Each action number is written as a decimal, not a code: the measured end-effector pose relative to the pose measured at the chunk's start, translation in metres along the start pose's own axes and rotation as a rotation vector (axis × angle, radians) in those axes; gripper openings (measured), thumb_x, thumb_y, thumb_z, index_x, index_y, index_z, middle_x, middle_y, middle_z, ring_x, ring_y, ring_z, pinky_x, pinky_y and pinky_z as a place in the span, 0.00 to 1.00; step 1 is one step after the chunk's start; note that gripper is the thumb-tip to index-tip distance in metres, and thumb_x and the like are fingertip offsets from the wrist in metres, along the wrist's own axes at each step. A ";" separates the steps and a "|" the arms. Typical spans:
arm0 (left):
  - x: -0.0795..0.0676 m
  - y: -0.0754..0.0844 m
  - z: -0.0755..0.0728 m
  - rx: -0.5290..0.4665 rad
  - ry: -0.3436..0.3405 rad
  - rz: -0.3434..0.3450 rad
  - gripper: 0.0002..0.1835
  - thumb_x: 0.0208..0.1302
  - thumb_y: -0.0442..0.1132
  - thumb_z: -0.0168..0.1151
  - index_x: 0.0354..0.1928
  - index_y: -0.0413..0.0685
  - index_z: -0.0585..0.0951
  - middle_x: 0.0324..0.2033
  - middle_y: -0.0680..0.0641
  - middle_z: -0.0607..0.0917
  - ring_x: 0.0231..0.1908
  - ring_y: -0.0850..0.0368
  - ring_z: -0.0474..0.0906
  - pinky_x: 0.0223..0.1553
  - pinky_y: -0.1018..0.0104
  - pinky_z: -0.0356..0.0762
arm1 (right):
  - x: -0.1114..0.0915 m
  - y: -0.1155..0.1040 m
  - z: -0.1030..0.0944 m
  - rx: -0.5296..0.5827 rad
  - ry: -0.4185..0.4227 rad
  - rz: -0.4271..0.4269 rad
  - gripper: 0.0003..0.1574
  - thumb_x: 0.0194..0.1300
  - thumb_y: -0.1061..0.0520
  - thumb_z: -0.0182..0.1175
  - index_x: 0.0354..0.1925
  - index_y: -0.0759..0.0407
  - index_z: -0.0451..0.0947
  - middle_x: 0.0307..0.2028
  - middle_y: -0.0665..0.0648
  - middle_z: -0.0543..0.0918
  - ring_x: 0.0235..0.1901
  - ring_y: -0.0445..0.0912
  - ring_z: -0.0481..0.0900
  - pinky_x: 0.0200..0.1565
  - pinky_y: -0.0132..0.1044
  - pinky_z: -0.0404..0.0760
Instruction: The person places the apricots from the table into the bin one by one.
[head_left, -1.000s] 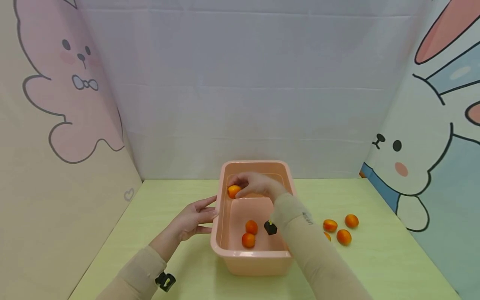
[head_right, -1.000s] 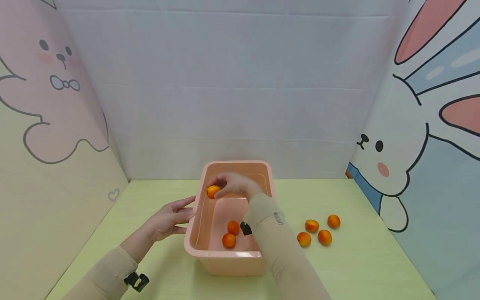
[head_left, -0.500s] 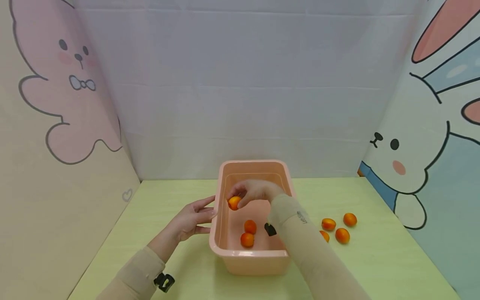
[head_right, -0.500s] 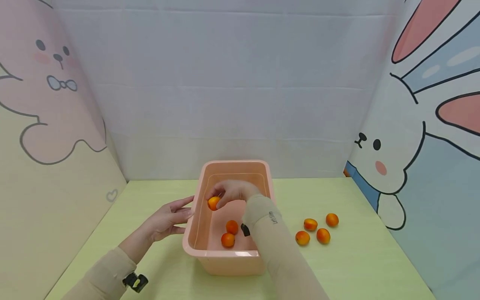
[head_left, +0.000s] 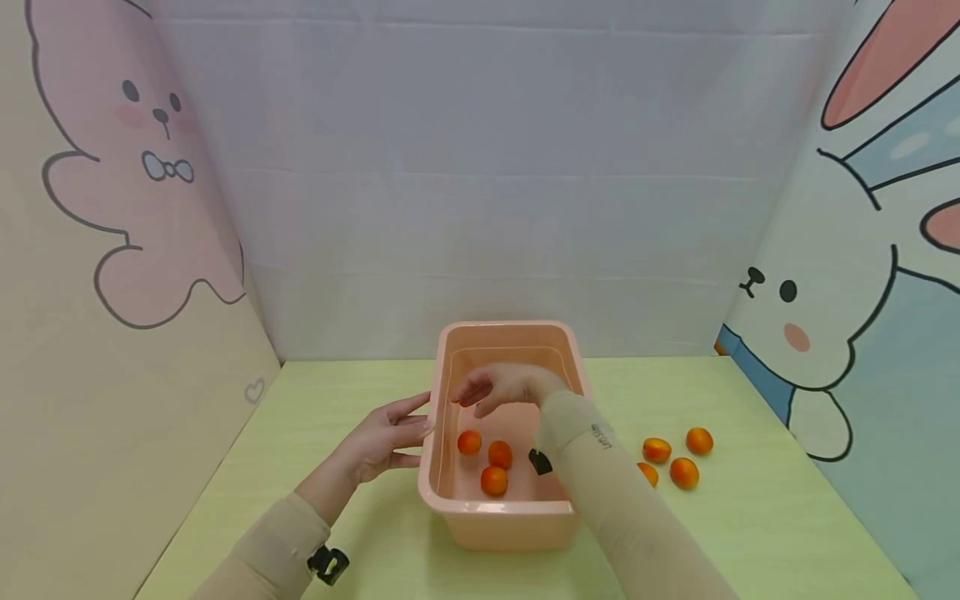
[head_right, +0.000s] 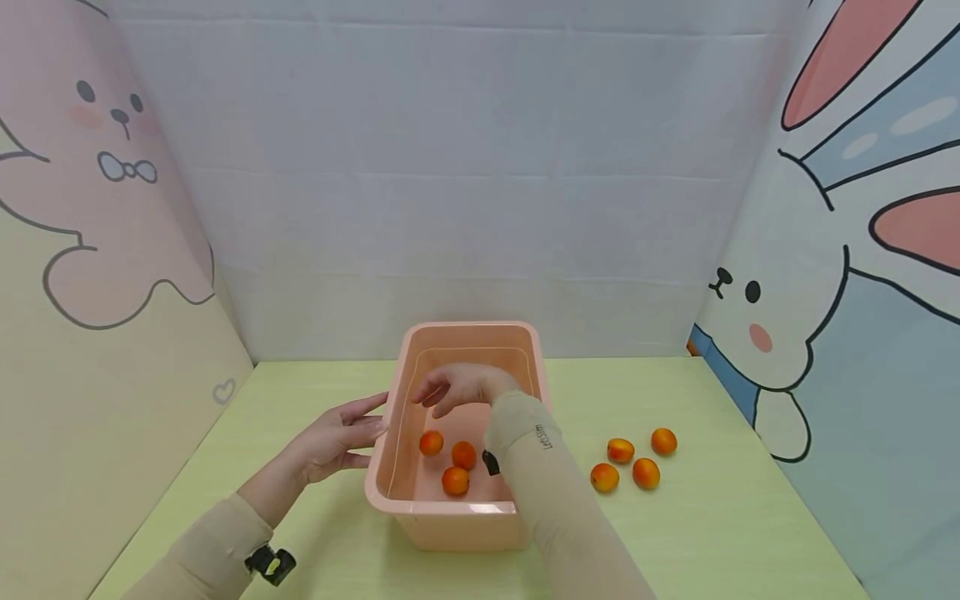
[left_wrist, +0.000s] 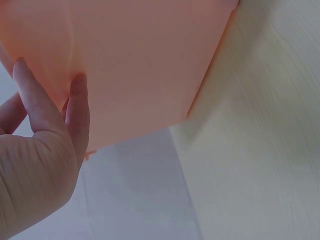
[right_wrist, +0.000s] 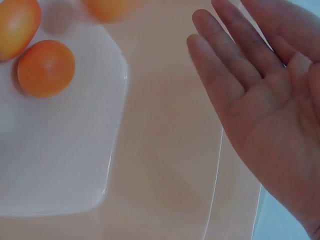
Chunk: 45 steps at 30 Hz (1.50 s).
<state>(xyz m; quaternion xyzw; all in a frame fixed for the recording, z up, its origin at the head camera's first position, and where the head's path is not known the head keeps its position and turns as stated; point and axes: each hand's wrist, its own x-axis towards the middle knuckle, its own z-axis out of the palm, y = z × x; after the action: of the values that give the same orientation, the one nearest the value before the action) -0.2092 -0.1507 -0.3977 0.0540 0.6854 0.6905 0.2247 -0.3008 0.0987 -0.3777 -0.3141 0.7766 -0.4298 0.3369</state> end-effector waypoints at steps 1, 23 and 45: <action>0.000 0.000 0.000 -0.001 0.001 -0.003 0.37 0.70 0.38 0.62 0.77 0.44 0.57 0.62 0.33 0.75 0.49 0.50 0.83 0.44 0.52 0.84 | 0.000 0.000 0.000 -0.007 0.006 -0.014 0.25 0.65 0.67 0.62 0.60 0.69 0.74 0.60 0.66 0.77 0.61 0.56 0.74 0.62 0.39 0.74; 0.000 0.001 0.000 0.011 0.009 -0.015 0.37 0.71 0.37 0.61 0.77 0.45 0.57 0.62 0.34 0.75 0.48 0.49 0.83 0.44 0.52 0.84 | -0.054 -0.045 -0.018 -0.109 0.273 -0.362 0.29 0.69 0.63 0.61 0.66 0.65 0.68 0.55 0.60 0.82 0.56 0.52 0.79 0.62 0.44 0.74; 0.002 0.001 0.000 0.034 0.007 0.000 0.37 0.70 0.40 0.62 0.76 0.46 0.59 0.62 0.34 0.76 0.51 0.44 0.82 0.43 0.52 0.84 | -0.153 -0.045 -0.030 -0.252 0.529 -0.473 0.33 0.69 0.61 0.62 0.68 0.63 0.65 0.57 0.62 0.78 0.57 0.51 0.77 0.63 0.40 0.73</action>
<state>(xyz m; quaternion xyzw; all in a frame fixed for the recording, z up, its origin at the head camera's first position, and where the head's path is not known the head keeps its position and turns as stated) -0.2115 -0.1499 -0.3969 0.0555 0.6977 0.6790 0.2216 -0.2275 0.2115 -0.2871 -0.4019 0.7897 -0.4629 -0.0251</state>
